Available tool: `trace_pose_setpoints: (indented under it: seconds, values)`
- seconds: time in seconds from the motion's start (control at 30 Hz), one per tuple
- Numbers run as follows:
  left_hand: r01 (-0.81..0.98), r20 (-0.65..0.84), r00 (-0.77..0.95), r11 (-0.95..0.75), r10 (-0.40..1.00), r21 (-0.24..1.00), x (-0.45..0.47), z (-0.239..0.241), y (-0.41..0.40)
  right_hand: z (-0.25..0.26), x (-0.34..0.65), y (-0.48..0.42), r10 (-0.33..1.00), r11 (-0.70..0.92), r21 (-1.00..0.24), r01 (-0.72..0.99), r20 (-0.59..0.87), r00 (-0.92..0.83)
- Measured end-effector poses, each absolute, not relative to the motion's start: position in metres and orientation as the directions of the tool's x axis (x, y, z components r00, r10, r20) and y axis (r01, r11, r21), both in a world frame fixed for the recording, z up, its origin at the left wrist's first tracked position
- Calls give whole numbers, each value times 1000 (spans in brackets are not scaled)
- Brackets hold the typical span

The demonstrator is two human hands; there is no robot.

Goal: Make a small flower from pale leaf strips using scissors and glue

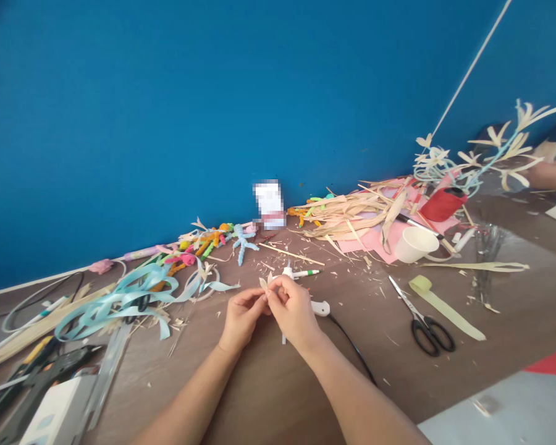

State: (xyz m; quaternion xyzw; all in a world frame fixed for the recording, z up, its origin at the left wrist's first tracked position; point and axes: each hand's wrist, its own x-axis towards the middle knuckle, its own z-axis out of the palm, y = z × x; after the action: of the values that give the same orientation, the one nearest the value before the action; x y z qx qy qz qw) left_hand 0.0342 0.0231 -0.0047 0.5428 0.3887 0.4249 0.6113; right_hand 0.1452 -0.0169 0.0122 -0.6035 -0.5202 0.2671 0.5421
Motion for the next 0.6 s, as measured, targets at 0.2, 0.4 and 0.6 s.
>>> trace_pose_setpoints:
  seconds: [0.2, 0.4, 0.6]
  values:
    - [-114, -2, 334, 43, 942, 993, 33, -11, 25, 12, 146, -15, 923, 84, -942, 326, 197, 330]
    - [-153, 39, 391, 23, 919, 988, 33, -8, 25, 13, 147, -16, 933, 63, -927, 371, 187, 309]
    - [-176, 5, 374, 66, 927, 982, 34, -9, 25, 15, 148, -15, 936, 67, -934, 351, 181, 302]
